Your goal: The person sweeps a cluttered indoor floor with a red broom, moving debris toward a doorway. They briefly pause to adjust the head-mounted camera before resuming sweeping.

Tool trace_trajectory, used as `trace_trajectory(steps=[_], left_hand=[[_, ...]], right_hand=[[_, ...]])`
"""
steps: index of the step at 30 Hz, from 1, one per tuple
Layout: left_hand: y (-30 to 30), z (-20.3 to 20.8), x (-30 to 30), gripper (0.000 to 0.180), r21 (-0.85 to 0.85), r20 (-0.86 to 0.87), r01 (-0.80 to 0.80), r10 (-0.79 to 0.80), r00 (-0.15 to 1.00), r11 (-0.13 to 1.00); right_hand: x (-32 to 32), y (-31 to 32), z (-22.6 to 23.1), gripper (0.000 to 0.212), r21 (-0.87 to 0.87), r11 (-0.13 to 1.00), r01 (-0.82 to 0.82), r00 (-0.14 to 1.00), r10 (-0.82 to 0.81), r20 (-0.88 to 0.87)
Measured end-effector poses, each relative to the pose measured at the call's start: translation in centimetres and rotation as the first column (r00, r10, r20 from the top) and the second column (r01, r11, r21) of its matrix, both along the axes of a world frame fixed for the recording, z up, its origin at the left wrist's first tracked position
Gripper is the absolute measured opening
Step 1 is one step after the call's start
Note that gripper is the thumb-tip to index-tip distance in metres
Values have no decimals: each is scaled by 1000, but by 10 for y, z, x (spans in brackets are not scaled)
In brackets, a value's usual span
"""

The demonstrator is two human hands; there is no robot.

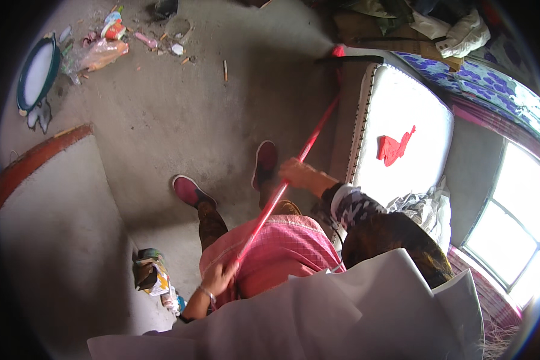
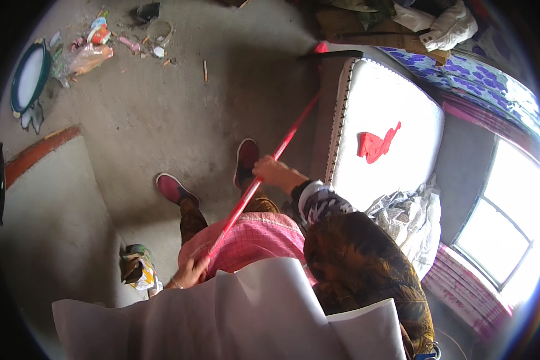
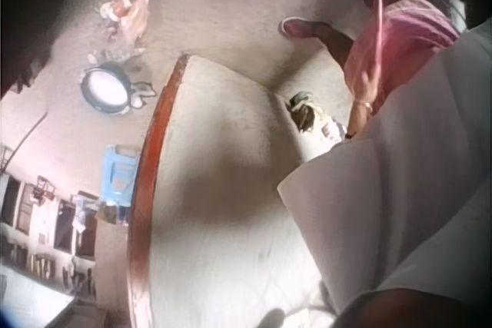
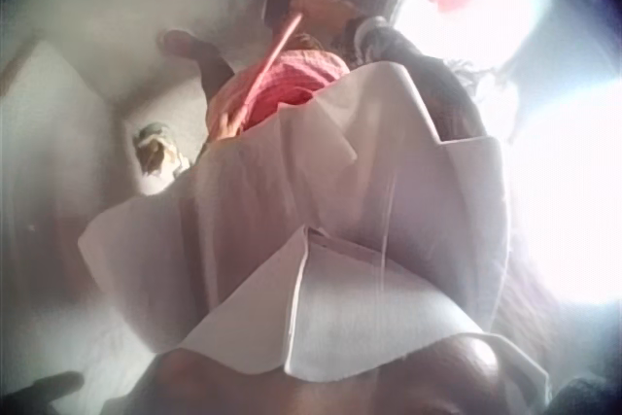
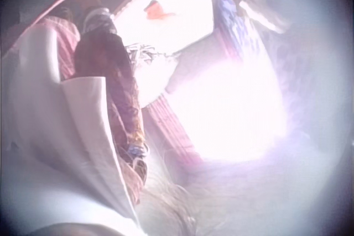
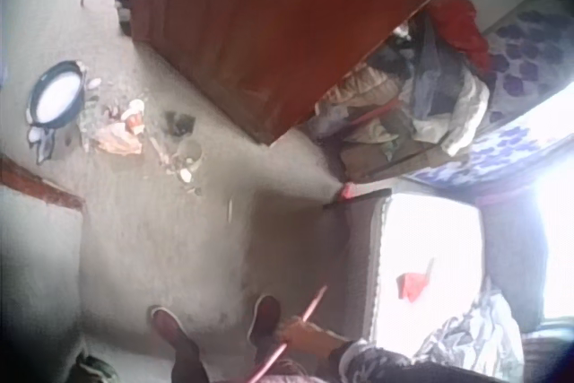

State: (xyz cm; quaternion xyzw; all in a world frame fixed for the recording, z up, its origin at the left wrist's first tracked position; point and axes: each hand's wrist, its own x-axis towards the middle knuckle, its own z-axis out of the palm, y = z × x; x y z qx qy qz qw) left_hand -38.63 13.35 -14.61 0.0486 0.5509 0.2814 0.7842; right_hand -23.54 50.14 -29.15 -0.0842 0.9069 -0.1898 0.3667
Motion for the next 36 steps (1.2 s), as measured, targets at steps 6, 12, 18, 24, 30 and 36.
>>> trace_trajectory(steps=[6, 12, 18, 24, 30, 36], left_hand=[[-62, 48, 31, 48, -163, -168, 203, -230, 959, 965], [-102, 90, 45, 40, -319, -142, 78, -129, 981, 944], [-157, 162, 11, 33, -451, -145, -20, -51, 988, 892], [-189, 246, -63, 26, -545, -131, -247, 210, 969, 801], [-73, 229, -84, 19, 115, -651, -440, 402, 644, 891], [-99, 324, -158, 15, 188, -931, -350, 279, 233, 918]], right_hand=[[17, -43, 43, 11, -155, 987, 35, 999, -33, 19], [24, -95, 76, 6, -240, 970, -40, 992, 9, -129], [-40, -195, 138, 8, -329, 936, -128, 980, 69, -187], [-98, -214, 179, 10, -263, 965, 2, 992, -36, -123], [-124, -117, 169, 20, -133, 959, 252, 967, -253, 13], [-251, -169, 199, 15, -342, 903, 260, 926, -334, -177]])
